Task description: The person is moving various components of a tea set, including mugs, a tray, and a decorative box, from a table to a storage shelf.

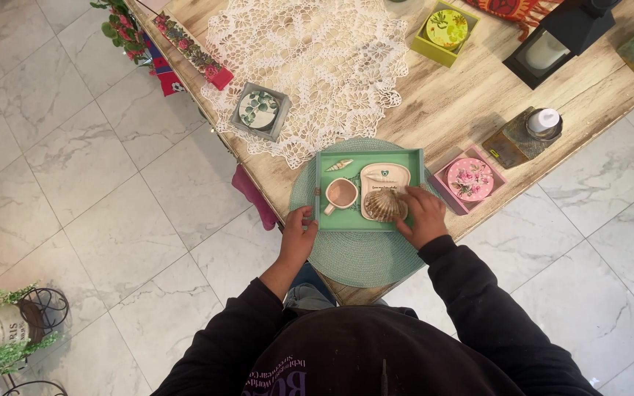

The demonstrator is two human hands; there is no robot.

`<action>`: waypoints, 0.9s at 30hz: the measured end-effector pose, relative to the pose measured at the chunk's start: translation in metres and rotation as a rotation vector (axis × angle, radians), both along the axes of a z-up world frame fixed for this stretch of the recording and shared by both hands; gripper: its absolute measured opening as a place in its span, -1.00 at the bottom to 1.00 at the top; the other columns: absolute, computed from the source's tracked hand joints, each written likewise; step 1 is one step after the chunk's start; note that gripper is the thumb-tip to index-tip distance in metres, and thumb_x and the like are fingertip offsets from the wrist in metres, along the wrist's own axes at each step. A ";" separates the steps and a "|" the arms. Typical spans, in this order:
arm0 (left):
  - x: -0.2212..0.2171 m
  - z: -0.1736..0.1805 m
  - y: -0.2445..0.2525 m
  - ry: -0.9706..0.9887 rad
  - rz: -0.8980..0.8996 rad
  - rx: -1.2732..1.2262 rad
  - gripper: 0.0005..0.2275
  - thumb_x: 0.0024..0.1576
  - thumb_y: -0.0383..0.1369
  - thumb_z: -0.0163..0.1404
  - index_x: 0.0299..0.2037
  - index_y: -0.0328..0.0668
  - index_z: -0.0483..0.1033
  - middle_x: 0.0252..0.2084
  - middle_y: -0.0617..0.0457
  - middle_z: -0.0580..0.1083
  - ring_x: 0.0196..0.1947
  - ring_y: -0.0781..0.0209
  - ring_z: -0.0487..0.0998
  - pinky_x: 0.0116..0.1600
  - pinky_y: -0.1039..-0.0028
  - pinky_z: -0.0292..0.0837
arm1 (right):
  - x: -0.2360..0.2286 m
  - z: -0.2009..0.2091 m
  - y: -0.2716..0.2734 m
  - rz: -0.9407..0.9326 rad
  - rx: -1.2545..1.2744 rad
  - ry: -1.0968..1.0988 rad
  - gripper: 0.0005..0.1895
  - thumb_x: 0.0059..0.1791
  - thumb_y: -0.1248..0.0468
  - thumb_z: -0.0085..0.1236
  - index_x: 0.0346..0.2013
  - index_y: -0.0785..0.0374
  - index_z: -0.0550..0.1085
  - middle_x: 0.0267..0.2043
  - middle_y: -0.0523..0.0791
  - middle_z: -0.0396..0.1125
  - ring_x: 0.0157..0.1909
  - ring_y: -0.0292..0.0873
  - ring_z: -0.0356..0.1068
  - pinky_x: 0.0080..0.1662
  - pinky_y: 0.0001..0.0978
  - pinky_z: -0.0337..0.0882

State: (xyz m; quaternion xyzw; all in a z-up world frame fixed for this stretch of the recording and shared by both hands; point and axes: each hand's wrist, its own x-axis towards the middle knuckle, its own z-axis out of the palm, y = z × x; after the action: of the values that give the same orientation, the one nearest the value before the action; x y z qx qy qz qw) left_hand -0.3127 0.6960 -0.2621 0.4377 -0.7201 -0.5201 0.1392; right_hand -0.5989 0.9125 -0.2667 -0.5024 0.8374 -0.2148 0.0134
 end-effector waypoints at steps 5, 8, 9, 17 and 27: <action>-0.012 -0.008 -0.009 0.000 -0.067 0.131 -0.48 0.34 -0.30 0.05 0.49 -0.32 0.27 0.35 -0.32 0.32 0.29 -0.25 0.51 0.30 0.07 0.53 | -0.007 0.010 0.014 -0.146 -0.256 -0.325 -0.33 -0.06 0.24 0.35 0.34 0.23 0.41 0.35 0.07 0.26 0.36 0.23 0.34 0.23 0.01 0.48; -0.018 0.005 -0.012 -0.054 -0.158 0.125 -0.40 0.34 -0.28 0.04 0.56 -0.36 0.17 0.45 -0.38 0.22 0.40 -0.39 0.40 0.40 -0.04 0.45 | -0.017 -0.015 0.012 -0.264 -0.265 -0.580 -0.27 -0.01 0.37 0.32 0.44 0.37 0.30 0.34 0.21 0.21 0.30 0.38 0.37 0.11 0.05 0.61; -0.020 0.014 -0.013 -0.105 -0.213 0.084 -0.36 0.33 -0.27 0.04 0.58 -0.39 0.13 0.50 -0.40 0.18 0.44 -0.45 0.34 0.45 -0.08 0.41 | -0.021 -0.028 0.011 -0.318 -0.233 -0.665 -0.26 0.04 0.34 0.29 0.49 0.41 0.26 0.32 0.26 0.22 0.29 0.41 0.39 0.12 0.10 0.61; -0.025 0.023 -0.009 -0.189 -0.229 -0.022 -0.30 0.19 -0.34 0.05 0.59 -0.35 0.17 0.50 -0.34 0.22 0.42 -0.48 0.38 0.41 -0.05 0.46 | -0.033 -0.096 0.015 -0.303 -0.142 -0.394 -0.43 0.04 0.21 0.21 0.33 0.34 0.45 0.12 0.12 0.34 0.17 0.25 0.46 0.12 0.05 0.58; -0.021 0.051 -0.008 -0.120 -0.151 0.057 -0.28 0.19 -0.34 0.05 0.62 -0.22 0.15 0.52 -0.28 0.30 0.48 -0.32 0.35 0.47 0.10 0.40 | -0.022 -0.076 0.007 -0.377 -0.288 -0.499 -0.48 0.06 0.29 0.19 0.33 0.31 0.49 0.18 0.07 0.34 0.22 0.21 0.45 0.13 -0.06 0.59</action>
State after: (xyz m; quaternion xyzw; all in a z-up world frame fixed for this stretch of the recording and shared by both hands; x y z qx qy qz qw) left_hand -0.3334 0.6876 -0.2114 0.4165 -0.7430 -0.5221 0.0435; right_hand -0.6204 0.9200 -0.3426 -0.2676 0.8476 -0.4457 0.1066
